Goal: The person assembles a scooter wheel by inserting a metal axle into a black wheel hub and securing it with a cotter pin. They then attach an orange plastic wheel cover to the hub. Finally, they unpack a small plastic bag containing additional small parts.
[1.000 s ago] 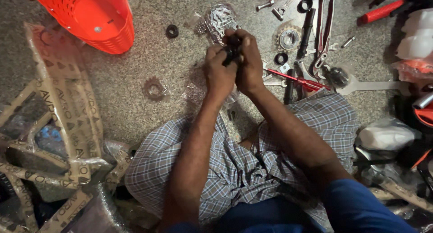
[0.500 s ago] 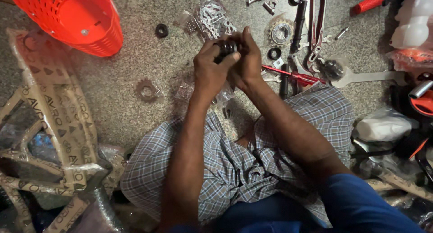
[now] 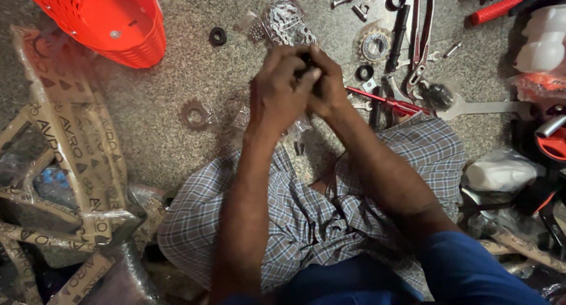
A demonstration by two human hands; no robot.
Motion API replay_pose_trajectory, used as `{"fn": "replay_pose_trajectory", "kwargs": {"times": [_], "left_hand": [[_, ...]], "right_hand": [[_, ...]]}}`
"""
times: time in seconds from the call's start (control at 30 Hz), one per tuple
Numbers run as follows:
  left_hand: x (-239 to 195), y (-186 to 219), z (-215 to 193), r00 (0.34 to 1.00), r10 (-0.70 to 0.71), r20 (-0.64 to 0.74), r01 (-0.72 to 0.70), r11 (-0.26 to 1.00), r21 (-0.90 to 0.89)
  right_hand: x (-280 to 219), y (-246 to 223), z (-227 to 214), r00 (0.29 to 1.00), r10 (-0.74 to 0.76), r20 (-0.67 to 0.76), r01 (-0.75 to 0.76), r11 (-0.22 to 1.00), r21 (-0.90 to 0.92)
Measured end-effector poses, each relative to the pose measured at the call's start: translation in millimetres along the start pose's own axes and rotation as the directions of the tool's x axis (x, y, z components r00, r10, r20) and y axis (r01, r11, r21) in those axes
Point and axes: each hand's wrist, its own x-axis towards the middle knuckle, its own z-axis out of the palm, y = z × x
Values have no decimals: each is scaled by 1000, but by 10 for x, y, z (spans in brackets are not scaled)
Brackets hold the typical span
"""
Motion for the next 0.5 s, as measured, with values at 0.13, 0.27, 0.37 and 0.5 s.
{"fn": "replay_pose_trajectory", "kwargs": {"times": [0.13, 0.27, 0.37, 0.5], "left_hand": [[50, -85, -123, 997, -11, -76, 18, 996, 88], [73, -226, -116, 991, -133, 34, 113, 933, 342], [44, -375, -50, 972, -218, 84, 151, 861, 485], [53, -609, 53, 914, -392, 108, 283, 804, 523]], "right_hand": [[162, -397, -208, 953, -270, -138, 167, 847, -504], [257, -567, -412, 743, -645, 181, 222, -18, -975], [211, -475, -427, 690, -620, 373, 229, -302, -925], [139, -322, -304, 647, -557, 521, 255, -487, -836]]}}
